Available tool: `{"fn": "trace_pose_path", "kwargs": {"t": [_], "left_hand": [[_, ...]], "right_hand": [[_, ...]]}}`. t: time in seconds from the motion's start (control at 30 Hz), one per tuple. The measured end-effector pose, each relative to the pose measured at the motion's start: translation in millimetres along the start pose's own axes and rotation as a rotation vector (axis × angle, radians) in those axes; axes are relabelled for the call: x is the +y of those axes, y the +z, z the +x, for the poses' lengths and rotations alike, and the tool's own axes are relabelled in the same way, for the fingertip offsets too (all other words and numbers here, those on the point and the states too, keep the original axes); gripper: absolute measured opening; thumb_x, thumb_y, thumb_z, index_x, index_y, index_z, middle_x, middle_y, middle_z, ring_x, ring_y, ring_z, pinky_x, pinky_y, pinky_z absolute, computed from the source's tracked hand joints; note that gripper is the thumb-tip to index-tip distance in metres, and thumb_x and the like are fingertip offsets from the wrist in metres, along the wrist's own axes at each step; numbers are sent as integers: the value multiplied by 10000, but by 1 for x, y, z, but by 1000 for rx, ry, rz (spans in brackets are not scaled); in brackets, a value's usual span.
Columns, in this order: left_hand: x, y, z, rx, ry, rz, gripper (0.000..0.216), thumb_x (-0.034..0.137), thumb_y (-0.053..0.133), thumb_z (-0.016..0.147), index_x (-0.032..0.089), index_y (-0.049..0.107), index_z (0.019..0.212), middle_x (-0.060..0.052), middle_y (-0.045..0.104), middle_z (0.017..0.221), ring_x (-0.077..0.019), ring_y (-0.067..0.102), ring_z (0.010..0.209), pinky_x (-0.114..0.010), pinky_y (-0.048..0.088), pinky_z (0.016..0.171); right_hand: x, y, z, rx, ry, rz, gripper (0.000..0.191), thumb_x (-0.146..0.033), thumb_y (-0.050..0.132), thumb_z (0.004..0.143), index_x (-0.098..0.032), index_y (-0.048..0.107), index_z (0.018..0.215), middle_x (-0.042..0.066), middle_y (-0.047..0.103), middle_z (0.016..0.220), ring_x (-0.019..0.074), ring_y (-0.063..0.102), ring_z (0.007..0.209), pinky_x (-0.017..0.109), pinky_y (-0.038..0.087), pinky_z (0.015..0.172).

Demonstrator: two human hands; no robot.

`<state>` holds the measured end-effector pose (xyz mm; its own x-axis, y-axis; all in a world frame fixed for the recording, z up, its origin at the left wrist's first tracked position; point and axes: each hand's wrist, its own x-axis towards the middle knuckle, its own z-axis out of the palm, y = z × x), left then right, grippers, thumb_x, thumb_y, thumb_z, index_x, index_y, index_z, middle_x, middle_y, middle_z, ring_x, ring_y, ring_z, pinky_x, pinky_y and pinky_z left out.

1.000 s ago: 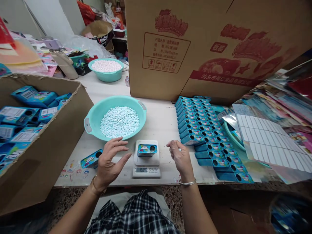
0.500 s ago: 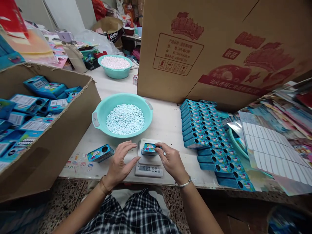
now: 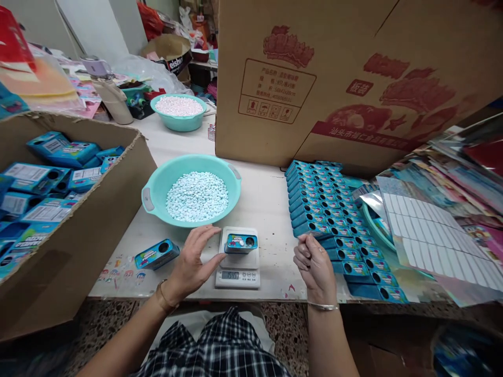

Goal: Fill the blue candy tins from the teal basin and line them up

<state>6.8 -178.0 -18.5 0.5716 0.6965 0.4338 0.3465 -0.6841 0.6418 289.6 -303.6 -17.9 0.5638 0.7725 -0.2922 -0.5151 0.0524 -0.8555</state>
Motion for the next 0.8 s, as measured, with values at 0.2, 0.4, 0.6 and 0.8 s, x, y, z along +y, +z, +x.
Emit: {"fn": "trace_pose_path", "kwargs": {"t": [0.2, 0.4, 0.6, 0.8], "left_hand": [[8, 22, 1, -131, 193, 288, 427, 231, 585, 878, 241, 548, 1304, -116, 541, 1360, -337, 368, 1369, -586, 305, 1108], [21, 37, 11, -173, 239, 423, 402, 231, 553, 895, 235, 568, 1296, -124, 451, 1475, -364, 250, 1441, -642, 217, 1122], [29, 47, 25, -201, 292, 468, 402, 231, 544, 900, 211, 535, 1302, -117, 450, 1480, -369, 270, 1432, -643, 186, 1125], [22, 50, 33, -231, 188, 404, 615, 256, 559, 884, 130, 320, 1436, -163, 586, 1264, -324, 476, 1256, -584, 253, 1109]], "right_hand": [[20, -18, -5, 4, 65, 109, 266, -391, 757, 763, -167, 633, 837, -93, 318, 565, 1, 209, 402, 106, 188, 332], [29, -19, -1, -10, 86, 143, 298, -430, 744, 769, -157, 639, 826, -99, 301, 549, 0, 193, 396, 112, 172, 328], [32, -26, -3, -20, 86, 168, 301, -443, 723, 788, -159, 633, 829, -100, 297, 549, 0, 184, 397, 122, 155, 335], [43, -40, -10, 11, 104, 193, 330, -470, 724, 778, -159, 623, 823, -101, 307, 550, 0, 174, 396, 129, 142, 337]]}}
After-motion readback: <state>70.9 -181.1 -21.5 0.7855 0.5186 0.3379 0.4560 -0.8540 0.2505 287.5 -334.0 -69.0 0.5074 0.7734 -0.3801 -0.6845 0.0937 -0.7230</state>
